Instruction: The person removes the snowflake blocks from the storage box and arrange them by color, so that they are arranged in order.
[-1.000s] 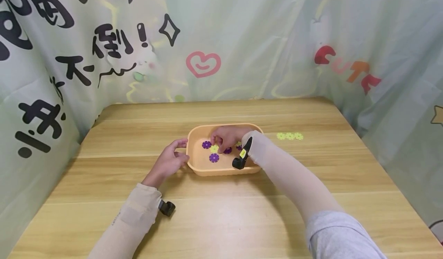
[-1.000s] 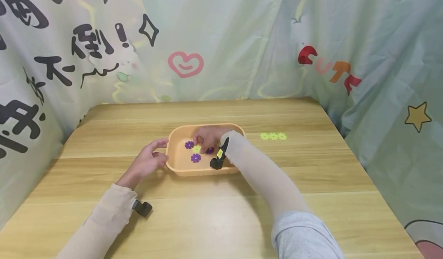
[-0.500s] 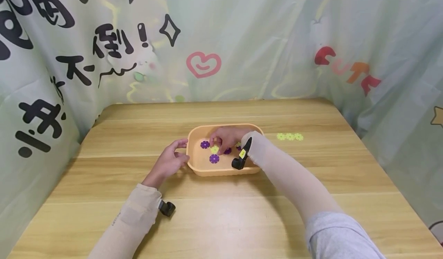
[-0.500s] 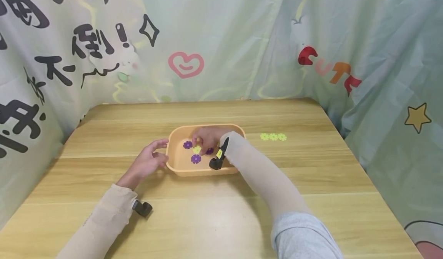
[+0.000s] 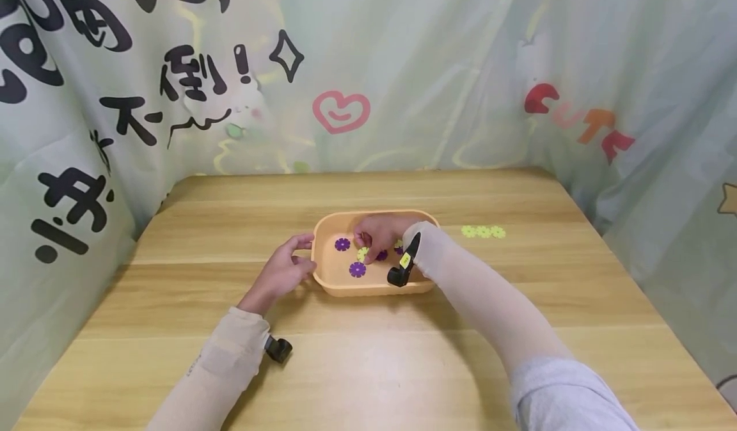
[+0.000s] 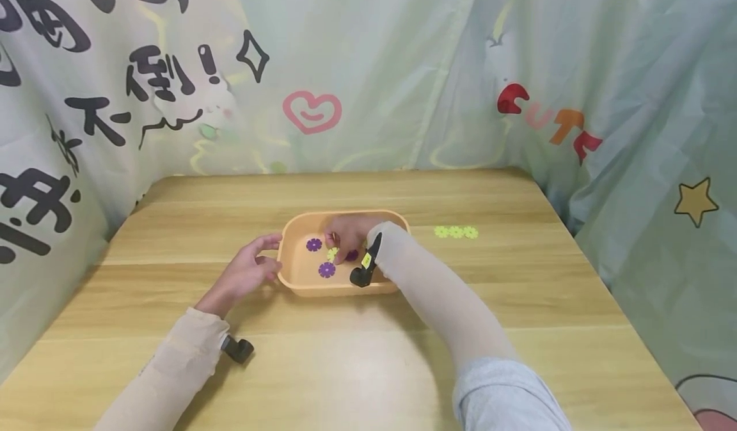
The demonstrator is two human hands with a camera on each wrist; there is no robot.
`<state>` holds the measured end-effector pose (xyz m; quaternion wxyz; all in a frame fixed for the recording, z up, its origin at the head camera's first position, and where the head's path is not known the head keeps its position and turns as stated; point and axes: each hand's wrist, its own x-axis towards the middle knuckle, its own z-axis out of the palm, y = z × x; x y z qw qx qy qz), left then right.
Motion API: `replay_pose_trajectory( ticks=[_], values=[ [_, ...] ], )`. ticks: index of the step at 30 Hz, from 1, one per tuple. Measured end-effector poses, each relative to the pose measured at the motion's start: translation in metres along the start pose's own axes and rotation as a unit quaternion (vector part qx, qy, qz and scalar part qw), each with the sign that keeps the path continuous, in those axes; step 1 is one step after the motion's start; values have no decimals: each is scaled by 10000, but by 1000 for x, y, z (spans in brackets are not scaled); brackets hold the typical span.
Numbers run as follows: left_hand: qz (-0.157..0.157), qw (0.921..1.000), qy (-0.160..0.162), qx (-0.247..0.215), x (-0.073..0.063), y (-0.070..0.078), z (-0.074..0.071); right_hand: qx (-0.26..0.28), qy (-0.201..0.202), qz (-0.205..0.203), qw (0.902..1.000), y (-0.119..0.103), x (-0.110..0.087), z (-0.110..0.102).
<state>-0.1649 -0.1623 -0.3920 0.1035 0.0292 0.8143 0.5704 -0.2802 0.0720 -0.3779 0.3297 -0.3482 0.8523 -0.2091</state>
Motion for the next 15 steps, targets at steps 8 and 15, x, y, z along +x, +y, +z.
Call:
replay_pose_trajectory(
  ticks=[8,15],
  values=[
    [-23,10000,32,16,0,-2,2,-389,81,1,9992,1,-6,-2],
    [-60,10000,12,27,1,-2,1,-626,219,-221,9976,5,-10,-5]
  ],
)
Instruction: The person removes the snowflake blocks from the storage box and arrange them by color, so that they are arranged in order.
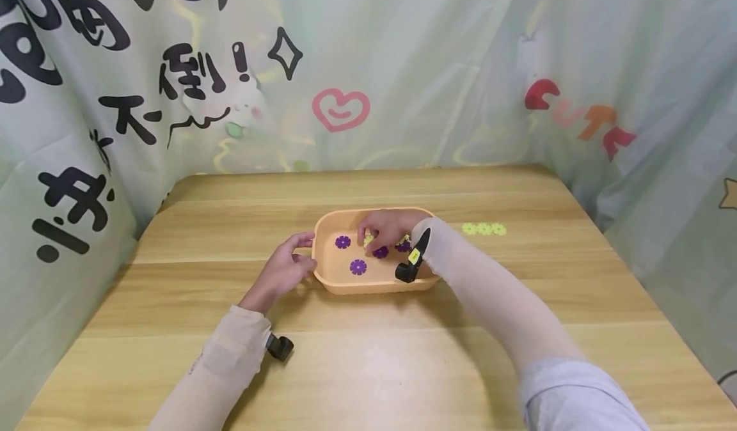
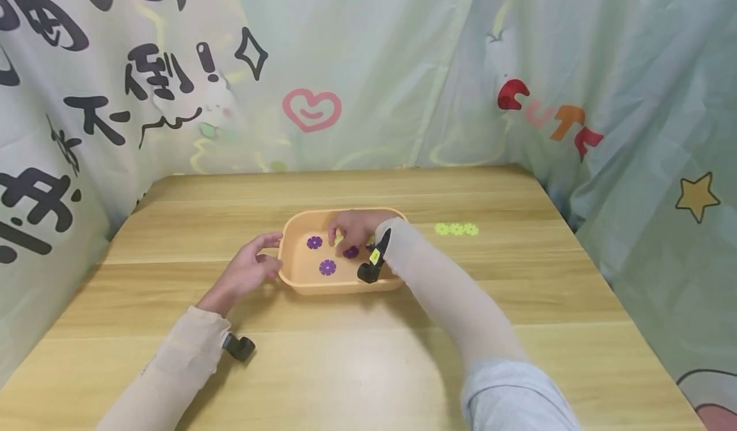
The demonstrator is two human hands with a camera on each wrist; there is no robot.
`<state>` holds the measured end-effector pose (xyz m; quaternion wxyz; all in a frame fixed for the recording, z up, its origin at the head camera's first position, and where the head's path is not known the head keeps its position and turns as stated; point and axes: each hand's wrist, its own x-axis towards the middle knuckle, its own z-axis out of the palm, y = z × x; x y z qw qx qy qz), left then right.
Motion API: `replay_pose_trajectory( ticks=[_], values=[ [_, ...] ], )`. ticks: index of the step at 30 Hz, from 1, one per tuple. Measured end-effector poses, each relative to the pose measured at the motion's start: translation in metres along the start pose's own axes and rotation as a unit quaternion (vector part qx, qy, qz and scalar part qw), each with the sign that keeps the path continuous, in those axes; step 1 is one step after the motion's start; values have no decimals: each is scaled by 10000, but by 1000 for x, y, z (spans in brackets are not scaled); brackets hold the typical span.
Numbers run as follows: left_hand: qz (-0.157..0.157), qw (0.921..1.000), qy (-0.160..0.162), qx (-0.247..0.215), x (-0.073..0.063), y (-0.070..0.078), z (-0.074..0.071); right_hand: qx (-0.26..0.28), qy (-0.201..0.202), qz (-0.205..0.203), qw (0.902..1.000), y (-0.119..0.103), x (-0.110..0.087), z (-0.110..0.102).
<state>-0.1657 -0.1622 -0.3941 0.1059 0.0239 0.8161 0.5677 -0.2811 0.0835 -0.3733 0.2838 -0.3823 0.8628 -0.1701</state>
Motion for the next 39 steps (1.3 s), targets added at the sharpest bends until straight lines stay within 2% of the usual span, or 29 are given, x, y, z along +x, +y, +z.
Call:
replay_pose_trajectory(
  ticks=[8,34,39],
  values=[
    [-12,10000,-20,-11,-1,2,0,264,213,103,9994,3,-15,-7],
    [-43,10000,54,71,-1,3,2,265,684,135,9972,17,-56,-27],
    [-20,10000,62,40,-2,3,1,160,890,68,9959,21,-67,-30]
  ],
)
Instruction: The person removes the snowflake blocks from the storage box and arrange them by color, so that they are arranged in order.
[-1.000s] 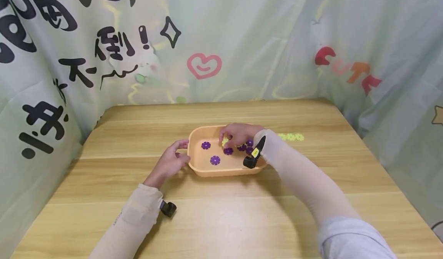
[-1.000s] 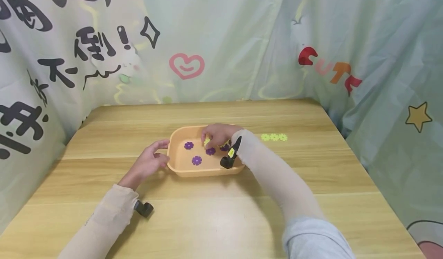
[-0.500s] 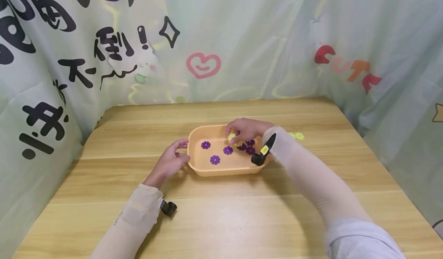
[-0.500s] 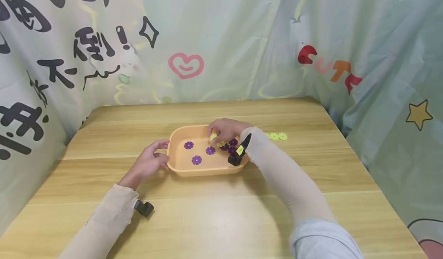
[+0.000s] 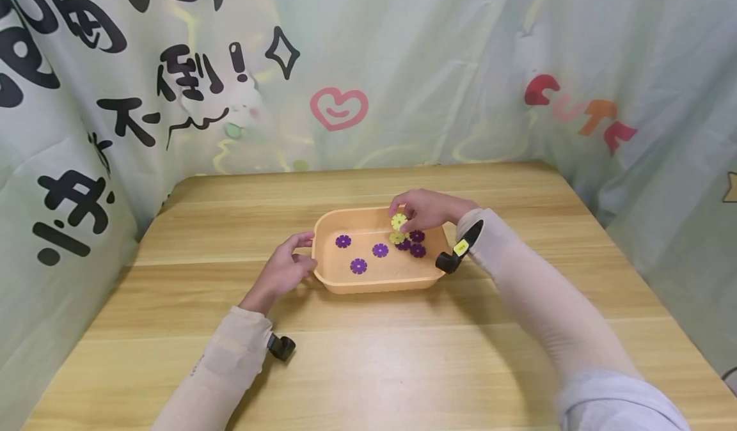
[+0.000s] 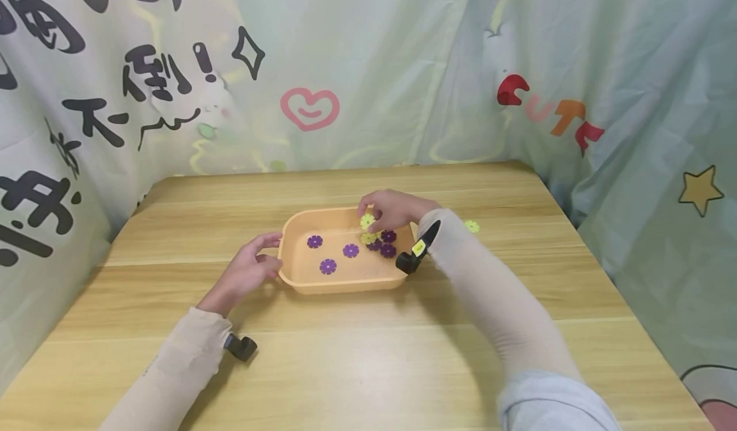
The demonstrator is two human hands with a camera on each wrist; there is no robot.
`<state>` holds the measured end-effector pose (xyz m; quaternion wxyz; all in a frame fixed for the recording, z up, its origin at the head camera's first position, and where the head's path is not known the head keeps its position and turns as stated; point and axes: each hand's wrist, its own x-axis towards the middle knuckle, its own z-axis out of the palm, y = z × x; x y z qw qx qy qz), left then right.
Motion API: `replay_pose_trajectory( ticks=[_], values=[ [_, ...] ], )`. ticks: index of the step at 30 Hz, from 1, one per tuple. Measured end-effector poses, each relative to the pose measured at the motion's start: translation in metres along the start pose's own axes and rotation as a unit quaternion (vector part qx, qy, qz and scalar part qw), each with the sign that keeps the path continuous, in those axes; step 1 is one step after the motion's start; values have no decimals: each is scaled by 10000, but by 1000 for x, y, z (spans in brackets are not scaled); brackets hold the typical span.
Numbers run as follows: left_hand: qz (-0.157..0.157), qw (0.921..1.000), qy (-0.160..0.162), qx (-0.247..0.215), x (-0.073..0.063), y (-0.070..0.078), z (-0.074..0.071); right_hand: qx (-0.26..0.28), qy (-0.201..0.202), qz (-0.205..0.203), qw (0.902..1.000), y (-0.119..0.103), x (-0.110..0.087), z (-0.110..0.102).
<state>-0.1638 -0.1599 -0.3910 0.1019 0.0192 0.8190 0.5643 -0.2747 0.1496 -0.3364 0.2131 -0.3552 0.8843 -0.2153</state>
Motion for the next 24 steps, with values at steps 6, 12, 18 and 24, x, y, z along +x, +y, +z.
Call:
replay_pose_trajectory(
  ticks=[6,12,18,24],
  values=[
    [35,10000,1,-23,0,1,0,214,234,95,9995,8,-12,-6],
    [18,10000,-8,-50,0,0,0,569,506,300,9966,17,-27,-10],
    [19,10000,-8,-74,0,-2,0,721,755,477,9934,30,-40,-12],
    [26,10000,12,-28,1,-1,0,944,984,416,9898,43,-54,-14]
  ],
)
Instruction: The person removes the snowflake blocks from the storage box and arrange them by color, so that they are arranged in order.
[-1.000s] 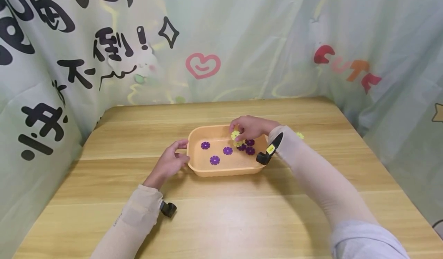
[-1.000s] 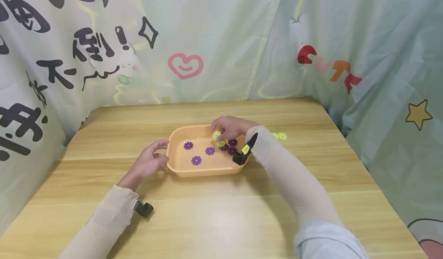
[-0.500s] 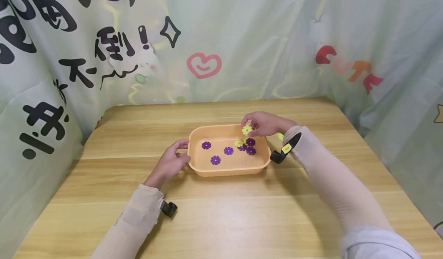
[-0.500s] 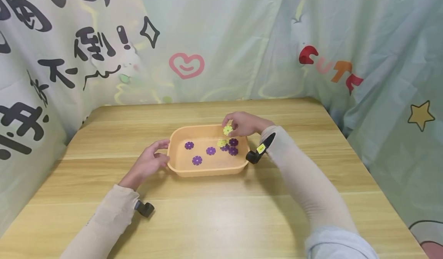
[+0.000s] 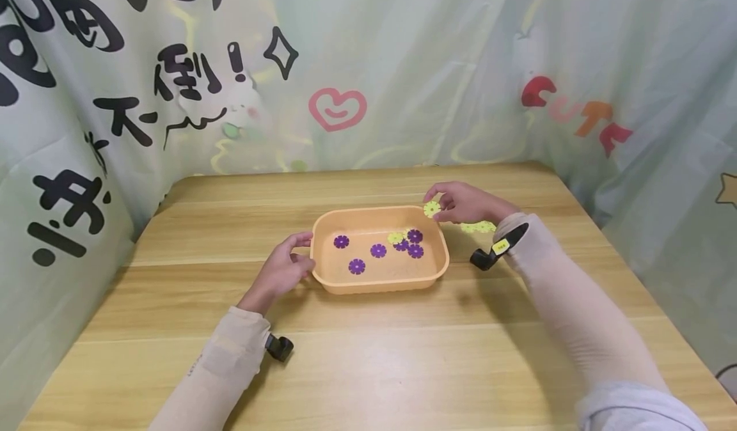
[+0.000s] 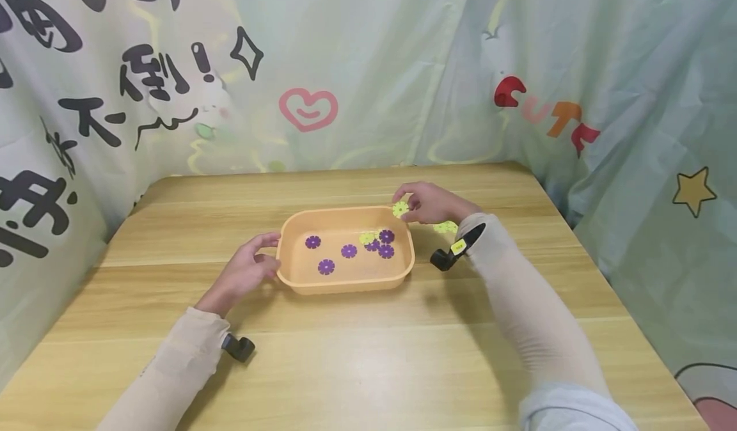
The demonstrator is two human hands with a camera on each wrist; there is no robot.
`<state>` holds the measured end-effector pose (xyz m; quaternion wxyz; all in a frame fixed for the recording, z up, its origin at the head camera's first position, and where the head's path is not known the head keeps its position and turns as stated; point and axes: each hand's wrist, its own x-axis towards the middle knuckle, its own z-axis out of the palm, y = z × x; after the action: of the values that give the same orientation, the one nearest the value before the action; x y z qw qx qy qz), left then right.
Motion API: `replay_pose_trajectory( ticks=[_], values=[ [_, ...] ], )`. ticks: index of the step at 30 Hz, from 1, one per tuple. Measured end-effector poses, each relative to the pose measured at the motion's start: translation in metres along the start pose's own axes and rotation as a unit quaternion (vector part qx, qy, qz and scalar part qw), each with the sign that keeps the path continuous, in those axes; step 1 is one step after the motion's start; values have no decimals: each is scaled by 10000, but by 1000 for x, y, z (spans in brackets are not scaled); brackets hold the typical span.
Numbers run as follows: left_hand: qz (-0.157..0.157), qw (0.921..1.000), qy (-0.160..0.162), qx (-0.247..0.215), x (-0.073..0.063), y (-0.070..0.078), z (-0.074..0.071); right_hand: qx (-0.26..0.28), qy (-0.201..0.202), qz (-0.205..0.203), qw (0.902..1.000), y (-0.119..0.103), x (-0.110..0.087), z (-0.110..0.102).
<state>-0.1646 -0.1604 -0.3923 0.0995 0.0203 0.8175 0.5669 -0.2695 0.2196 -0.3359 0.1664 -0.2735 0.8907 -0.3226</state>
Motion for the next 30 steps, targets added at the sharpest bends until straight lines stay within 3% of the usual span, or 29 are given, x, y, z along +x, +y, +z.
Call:
replay_pose_trajectory(
  ticks=[13,30],
  values=[
    [-101,9999,-21,-11,-1,2,-1,240,323,377,9985,36,-28,-8],
    [-99,9999,-52,63,0,0,-1,758,916,874,9891,77,-67,-11]
  ],
)
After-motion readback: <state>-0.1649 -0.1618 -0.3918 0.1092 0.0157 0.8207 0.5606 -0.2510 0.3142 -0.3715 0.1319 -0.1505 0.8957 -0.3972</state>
